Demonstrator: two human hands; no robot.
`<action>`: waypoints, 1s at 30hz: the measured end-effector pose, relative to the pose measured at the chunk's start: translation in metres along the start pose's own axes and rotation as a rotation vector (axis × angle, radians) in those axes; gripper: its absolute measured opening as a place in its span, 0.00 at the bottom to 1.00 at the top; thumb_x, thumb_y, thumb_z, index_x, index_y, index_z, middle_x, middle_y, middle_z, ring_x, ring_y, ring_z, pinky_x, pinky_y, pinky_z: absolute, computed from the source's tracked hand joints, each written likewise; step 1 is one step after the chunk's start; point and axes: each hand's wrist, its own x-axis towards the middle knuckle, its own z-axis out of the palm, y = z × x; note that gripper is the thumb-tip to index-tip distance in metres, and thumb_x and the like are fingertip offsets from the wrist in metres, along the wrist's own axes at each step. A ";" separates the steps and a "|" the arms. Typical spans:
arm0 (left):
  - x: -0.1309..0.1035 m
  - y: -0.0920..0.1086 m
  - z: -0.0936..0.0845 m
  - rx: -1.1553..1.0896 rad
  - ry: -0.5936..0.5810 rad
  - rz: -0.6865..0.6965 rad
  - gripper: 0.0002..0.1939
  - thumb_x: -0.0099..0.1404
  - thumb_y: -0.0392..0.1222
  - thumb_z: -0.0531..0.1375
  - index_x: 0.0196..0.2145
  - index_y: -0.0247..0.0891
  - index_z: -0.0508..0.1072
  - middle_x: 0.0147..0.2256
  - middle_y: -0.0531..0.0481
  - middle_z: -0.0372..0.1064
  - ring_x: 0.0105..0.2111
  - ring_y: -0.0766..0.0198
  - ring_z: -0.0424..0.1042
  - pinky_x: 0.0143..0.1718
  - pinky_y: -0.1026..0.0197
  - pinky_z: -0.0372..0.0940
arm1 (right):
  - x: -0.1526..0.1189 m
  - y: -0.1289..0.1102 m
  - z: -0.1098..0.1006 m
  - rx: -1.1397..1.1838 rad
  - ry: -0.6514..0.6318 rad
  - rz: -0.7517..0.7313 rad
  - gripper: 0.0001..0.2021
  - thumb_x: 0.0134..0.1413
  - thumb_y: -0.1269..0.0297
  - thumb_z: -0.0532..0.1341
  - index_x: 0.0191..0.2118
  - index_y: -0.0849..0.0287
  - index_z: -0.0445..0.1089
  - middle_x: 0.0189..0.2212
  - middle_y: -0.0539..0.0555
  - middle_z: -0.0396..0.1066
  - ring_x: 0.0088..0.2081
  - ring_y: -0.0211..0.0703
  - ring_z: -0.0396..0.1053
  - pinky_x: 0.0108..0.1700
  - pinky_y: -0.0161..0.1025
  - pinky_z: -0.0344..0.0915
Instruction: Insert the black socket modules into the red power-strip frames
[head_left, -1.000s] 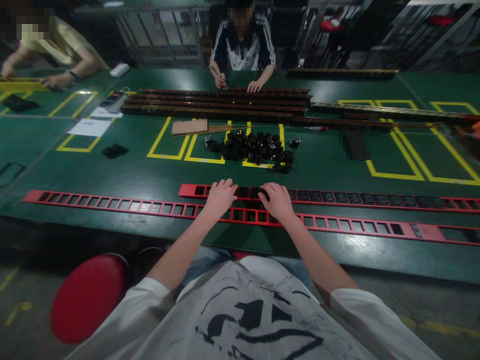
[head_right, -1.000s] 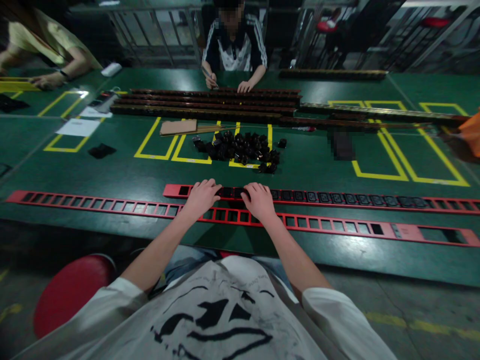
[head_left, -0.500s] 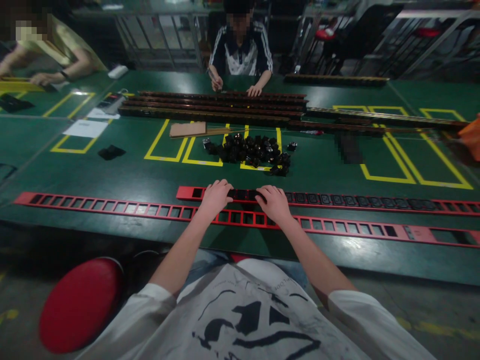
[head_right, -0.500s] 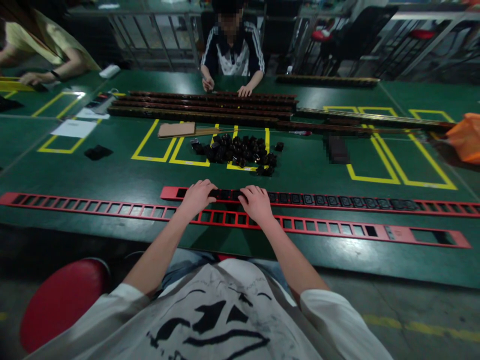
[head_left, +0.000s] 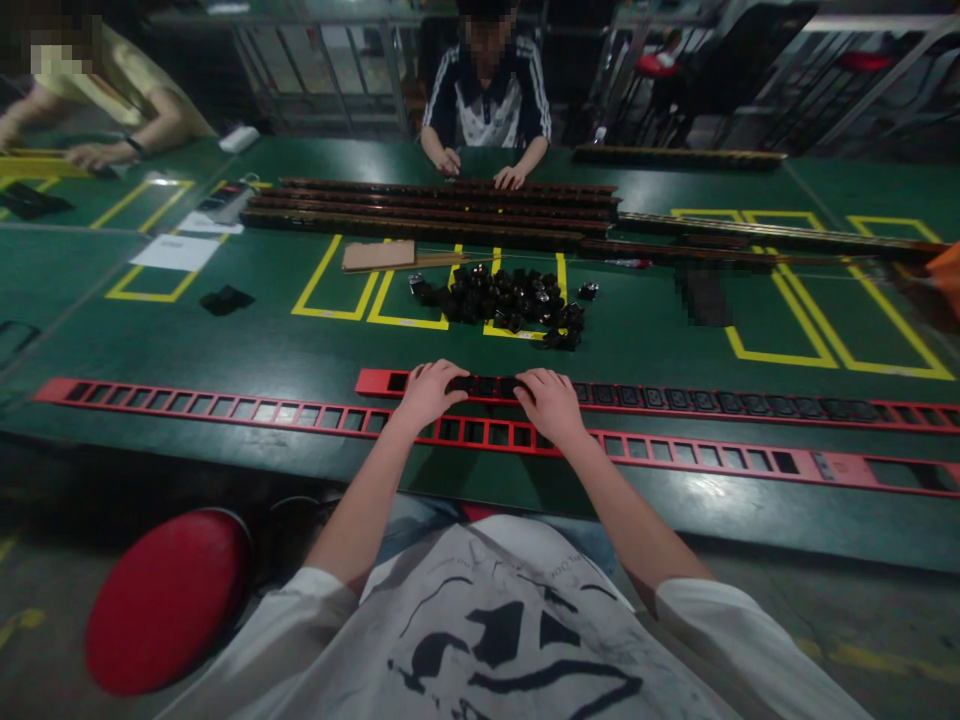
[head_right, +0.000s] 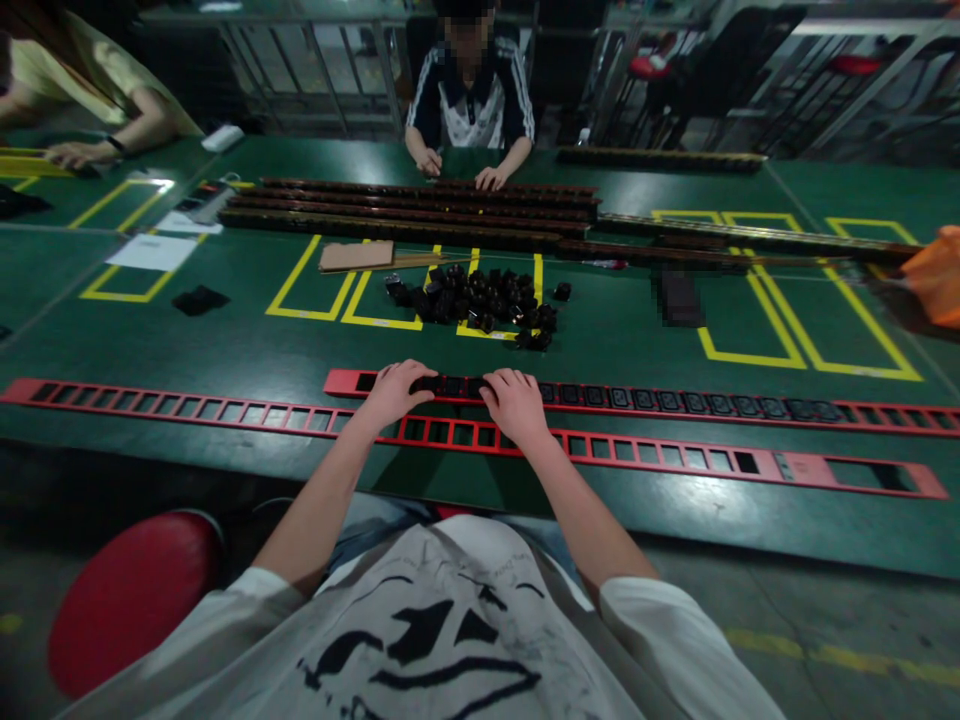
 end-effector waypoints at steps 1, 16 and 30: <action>0.000 -0.003 0.000 -0.012 -0.006 0.014 0.17 0.69 0.44 0.61 0.55 0.49 0.73 0.55 0.50 0.71 0.57 0.55 0.67 0.65 0.44 0.51 | 0.000 0.000 0.000 0.000 0.002 0.002 0.15 0.70 0.60 0.53 0.53 0.56 0.73 0.50 0.59 0.75 0.51 0.52 0.69 0.52 0.49 0.59; 0.003 -0.017 -0.005 -0.020 0.023 0.038 0.18 0.65 0.45 0.66 0.53 0.43 0.77 0.50 0.49 0.74 0.50 0.57 0.73 0.54 0.56 0.66 | 0.000 -0.001 0.002 0.004 0.015 0.003 0.15 0.70 0.59 0.53 0.52 0.57 0.73 0.49 0.59 0.75 0.50 0.53 0.69 0.51 0.49 0.58; 0.008 0.024 -0.007 0.129 -0.015 0.038 0.16 0.74 0.48 0.54 0.52 0.42 0.76 0.51 0.45 0.72 0.51 0.53 0.70 0.51 0.52 0.66 | -0.001 -0.002 0.001 -0.032 0.012 -0.009 0.15 0.70 0.60 0.52 0.53 0.57 0.72 0.50 0.59 0.75 0.50 0.53 0.68 0.51 0.48 0.57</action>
